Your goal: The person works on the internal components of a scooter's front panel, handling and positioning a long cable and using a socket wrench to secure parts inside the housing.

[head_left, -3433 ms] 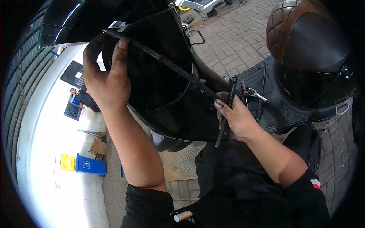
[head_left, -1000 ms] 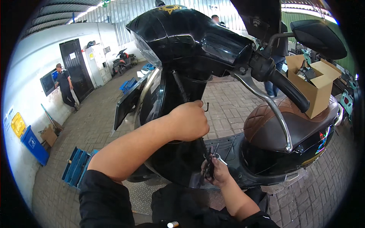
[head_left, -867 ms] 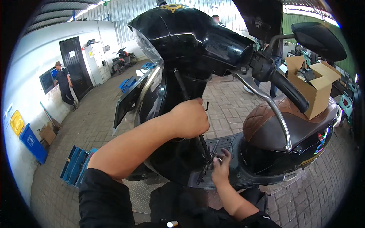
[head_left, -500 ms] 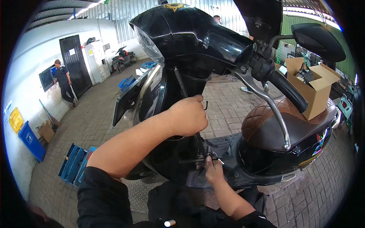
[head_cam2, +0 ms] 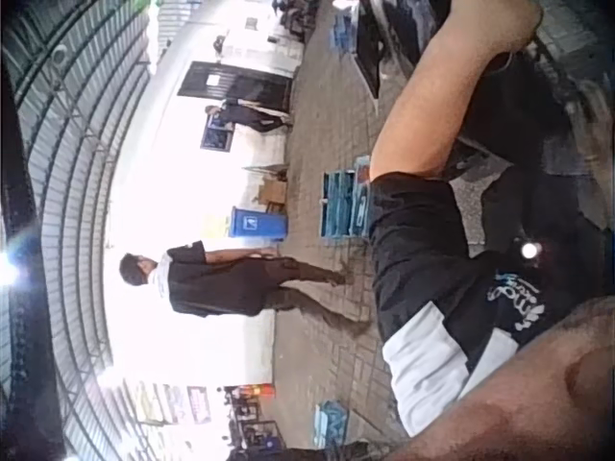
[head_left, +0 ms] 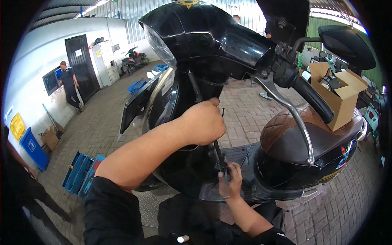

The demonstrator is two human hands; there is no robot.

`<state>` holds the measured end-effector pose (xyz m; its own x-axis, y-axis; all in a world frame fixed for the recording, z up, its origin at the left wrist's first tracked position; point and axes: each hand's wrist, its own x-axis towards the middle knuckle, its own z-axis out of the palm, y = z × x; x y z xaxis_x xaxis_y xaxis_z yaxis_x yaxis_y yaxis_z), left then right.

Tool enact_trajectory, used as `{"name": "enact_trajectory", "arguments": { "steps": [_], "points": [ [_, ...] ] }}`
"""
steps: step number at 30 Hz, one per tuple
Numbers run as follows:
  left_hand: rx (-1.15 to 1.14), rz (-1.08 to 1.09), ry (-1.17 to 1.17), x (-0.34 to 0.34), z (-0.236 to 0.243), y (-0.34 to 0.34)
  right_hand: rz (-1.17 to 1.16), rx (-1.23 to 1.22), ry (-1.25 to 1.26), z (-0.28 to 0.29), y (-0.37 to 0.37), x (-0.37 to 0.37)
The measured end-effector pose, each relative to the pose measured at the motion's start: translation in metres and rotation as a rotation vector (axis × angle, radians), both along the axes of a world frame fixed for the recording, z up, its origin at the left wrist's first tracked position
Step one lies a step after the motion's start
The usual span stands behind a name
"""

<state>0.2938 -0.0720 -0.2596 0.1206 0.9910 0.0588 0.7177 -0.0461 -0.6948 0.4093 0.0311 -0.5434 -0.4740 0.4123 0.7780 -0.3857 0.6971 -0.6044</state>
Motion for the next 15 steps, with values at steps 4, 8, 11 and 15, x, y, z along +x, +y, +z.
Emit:
{"name": "enact_trajectory", "arguments": {
  "steps": [4,8,11,15],
  "points": [
    [0.028,-0.01,0.046,0.0,0.001,-0.002,0.568,-0.727,-0.204,-0.002,0.01,0.0],
    [0.066,0.004,0.056,0.0,0.0,-0.003,1.242,-1.284,-0.296,-0.01,0.018,0.001],
    [0.044,0.052,0.026,0.0,0.002,-0.001,0.931,-1.028,-0.312,-0.011,0.018,0.005],
    [0.046,0.06,0.038,0.001,0.003,0.001,0.119,-0.487,-0.025,-0.008,0.006,0.01]
  ]
}}
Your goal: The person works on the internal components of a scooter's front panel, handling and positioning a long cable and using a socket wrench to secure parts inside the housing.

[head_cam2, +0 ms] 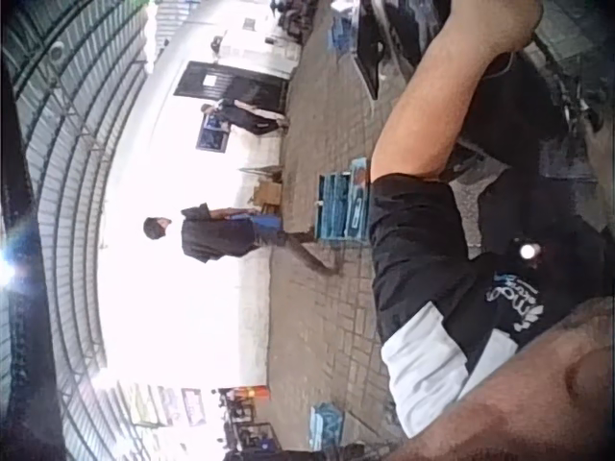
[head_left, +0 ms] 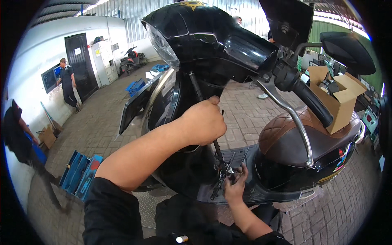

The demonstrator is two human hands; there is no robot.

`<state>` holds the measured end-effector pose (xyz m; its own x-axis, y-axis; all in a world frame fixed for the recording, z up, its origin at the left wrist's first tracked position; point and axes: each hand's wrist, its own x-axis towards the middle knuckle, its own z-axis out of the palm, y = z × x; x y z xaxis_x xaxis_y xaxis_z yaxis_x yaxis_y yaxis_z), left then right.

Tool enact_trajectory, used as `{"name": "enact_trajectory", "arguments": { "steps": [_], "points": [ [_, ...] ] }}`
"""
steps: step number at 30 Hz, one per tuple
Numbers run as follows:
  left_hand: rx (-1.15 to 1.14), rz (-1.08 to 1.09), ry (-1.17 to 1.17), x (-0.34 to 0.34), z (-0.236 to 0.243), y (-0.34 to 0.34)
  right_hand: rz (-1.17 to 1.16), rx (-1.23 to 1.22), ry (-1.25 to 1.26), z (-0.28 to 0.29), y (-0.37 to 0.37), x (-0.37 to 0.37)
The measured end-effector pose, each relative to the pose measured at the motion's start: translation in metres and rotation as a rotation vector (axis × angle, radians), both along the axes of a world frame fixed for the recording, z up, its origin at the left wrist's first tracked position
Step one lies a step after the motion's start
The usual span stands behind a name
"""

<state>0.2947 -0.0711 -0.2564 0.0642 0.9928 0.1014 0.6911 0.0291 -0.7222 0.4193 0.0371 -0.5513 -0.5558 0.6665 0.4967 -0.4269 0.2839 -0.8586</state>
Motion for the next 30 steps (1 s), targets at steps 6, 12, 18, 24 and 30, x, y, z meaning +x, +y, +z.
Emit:
{"name": "enact_trajectory", "arguments": {
  "steps": [6,12,18,24,30],
  "points": [
    [0.02,-0.032,-0.027,0.0,0.001,-0.002,0.036,0.276,-0.015,0.004,0.004,-0.007],
    [0.027,0.013,-0.006,-0.002,0.002,-0.001,1.168,-0.767,0.028,0.004,0.012,-0.016],
    [0.015,0.066,0.001,0.0,0.004,0.001,0.068,-0.143,0.103,0.012,0.002,-0.011],
    [0.143,-0.105,0.021,-0.006,-0.006,0.0,0.44,-0.307,0.034,0.005,0.013,-0.009],
    [0.067,-0.223,0.032,-0.007,-0.032,-0.005,0.941,-0.656,-0.175,-0.005,0.006,-0.014]
  ]
}}
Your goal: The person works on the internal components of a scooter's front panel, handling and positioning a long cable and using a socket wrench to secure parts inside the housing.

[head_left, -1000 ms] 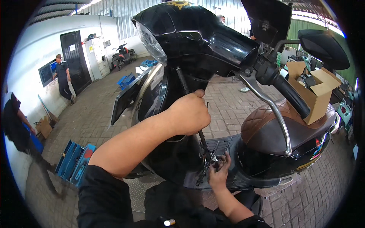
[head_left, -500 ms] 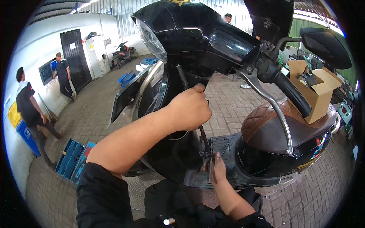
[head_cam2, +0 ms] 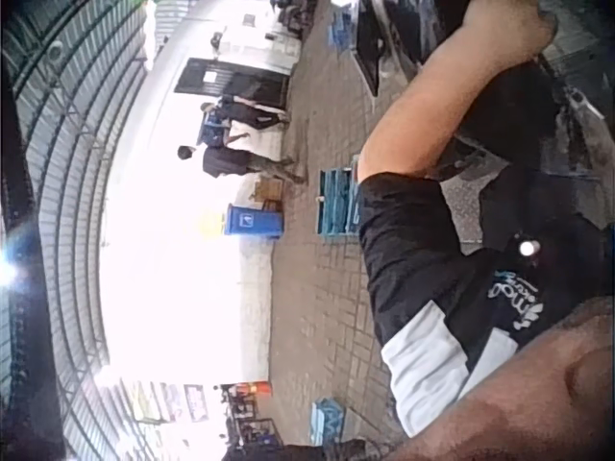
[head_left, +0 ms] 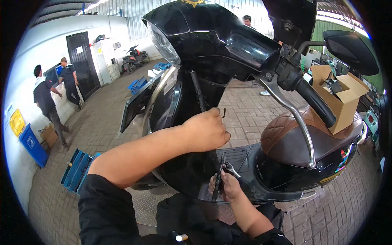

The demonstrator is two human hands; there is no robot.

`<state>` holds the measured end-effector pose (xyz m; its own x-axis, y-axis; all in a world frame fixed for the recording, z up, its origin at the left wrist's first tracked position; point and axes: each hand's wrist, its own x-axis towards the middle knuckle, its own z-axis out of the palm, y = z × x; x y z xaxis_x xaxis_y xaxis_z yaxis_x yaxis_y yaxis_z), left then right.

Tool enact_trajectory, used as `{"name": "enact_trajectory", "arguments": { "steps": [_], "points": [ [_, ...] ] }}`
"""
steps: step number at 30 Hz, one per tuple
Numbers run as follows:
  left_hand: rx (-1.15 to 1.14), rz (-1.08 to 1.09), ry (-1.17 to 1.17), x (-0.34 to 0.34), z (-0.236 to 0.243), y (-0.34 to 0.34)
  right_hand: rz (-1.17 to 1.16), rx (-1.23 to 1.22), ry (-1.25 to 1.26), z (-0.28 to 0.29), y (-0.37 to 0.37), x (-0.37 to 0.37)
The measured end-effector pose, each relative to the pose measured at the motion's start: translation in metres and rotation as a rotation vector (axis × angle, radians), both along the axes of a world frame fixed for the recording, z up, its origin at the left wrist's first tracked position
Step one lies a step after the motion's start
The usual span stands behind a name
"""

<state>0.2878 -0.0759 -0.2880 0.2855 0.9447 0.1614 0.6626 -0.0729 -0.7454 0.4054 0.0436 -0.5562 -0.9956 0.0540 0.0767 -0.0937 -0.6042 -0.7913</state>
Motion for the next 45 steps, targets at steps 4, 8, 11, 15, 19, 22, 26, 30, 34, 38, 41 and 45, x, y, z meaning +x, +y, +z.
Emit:
{"name": "enact_trajectory", "arguments": {
  "steps": [4,8,11,15,19,22,26,30,34,38,41,45],
  "points": [
    [-0.047,0.06,0.001,-0.001,0.002,0.003,-0.266,-0.021,-0.059,0.005,-0.009,0.002],
    [-0.098,0.121,-0.04,0.002,0.006,0.007,-0.83,0.47,0.376,0.005,-0.01,0.006],
    [-0.064,0.064,-0.024,0.002,0.008,0.005,-0.853,0.958,0.413,0.001,-0.007,0.009],
    [-0.014,0.016,0.007,0.0,0.009,0.002,-0.459,0.212,0.019,-0.001,-0.007,0.008],
    [0.038,0.024,0.032,-0.002,0.011,0.004,0.13,-0.294,0.402,0.008,-0.002,0.004],
    [0.018,0.054,0.011,-0.001,0.012,0.006,-0.69,0.149,-0.023,0.014,-0.002,0.001],
    [0.039,0.044,0.007,-0.002,0.011,0.006,-0.485,0.02,0.085,0.011,-0.003,-0.001],
    [0.187,-0.035,-0.003,-0.005,0.009,0.001,-0.244,-0.129,0.091,0.004,-0.001,-0.002],
    [0.215,0.026,-0.013,-0.004,0.008,0.0,-0.293,-0.008,-0.123,0.003,-0.001,-0.004],
    [0.209,0.047,0.004,-0.003,0.011,0.001,-0.76,0.542,0.173,0.009,-0.004,-0.001],
    [0.143,0.116,-0.045,-0.003,0.012,0.002,-0.607,0.605,-0.002,0.016,0.0,0.004],
    [0.189,-0.064,-0.06,-0.001,0.005,0.0,0.09,-0.516,0.242,0.023,0.009,0.002]
  ]
}}
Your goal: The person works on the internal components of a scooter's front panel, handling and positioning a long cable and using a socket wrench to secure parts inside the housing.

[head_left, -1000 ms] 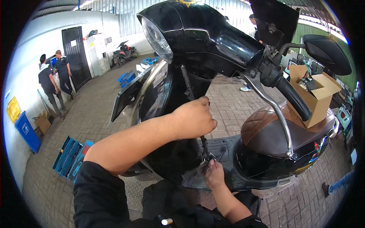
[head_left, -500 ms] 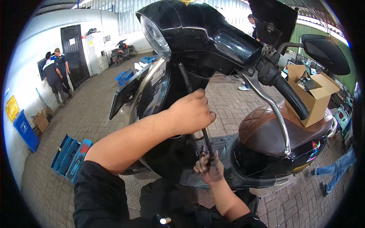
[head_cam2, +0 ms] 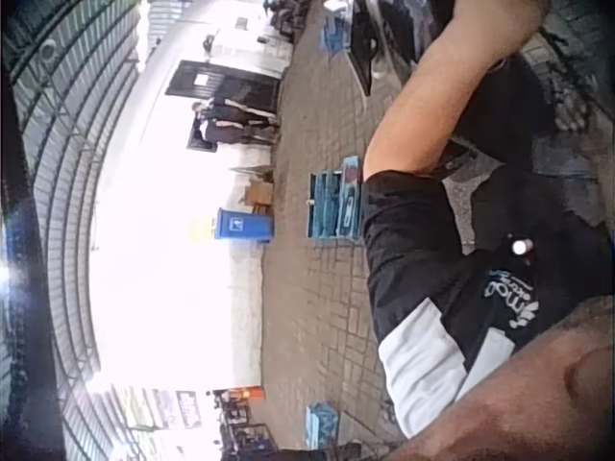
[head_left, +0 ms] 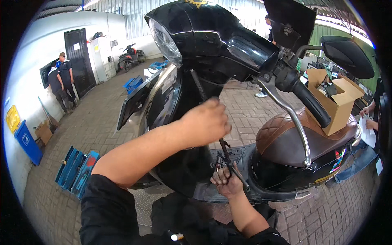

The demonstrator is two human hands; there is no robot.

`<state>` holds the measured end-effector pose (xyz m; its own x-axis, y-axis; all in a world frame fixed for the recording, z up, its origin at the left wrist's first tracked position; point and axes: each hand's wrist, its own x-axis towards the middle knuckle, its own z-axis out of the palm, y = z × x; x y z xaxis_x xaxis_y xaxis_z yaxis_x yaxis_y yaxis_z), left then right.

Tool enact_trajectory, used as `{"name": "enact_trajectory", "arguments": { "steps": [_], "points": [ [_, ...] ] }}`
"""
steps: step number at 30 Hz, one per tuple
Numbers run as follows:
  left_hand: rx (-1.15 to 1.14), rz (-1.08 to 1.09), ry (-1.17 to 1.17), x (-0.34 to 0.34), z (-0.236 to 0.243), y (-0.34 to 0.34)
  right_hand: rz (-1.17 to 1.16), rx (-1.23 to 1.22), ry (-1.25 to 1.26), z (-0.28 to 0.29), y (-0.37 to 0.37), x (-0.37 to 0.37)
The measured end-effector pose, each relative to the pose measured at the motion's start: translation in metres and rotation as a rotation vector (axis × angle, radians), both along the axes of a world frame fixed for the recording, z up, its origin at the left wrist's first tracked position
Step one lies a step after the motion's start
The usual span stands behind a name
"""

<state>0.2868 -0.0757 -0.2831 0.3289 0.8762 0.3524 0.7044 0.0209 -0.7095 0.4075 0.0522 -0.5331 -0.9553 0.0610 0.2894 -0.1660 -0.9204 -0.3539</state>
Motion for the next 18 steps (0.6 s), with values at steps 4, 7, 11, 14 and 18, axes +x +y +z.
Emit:
{"name": "enact_trajectory", "arguments": {
  "steps": [4,7,11,14,18],
  "points": [
    [-0.12,-0.085,0.011,0.001,-0.005,-0.004,0.043,0.331,-0.039,-0.001,0.005,-0.002],
    [-0.205,-0.027,0.01,0.0,-0.002,-0.007,-0.413,0.546,-0.183,-0.007,0.001,-0.002],
    [-0.162,0.017,0.028,0.0,0.004,-0.008,-0.707,0.801,-0.134,-0.015,-0.005,0.002],
    [-0.099,-0.018,-0.008,0.001,0.004,-0.009,-0.578,0.621,-0.294,-0.013,-0.002,0.003],
    [-0.053,-0.048,-0.038,0.004,0.003,-0.01,-0.214,0.344,-0.13,-0.005,0.011,0.0]
  ]
}}
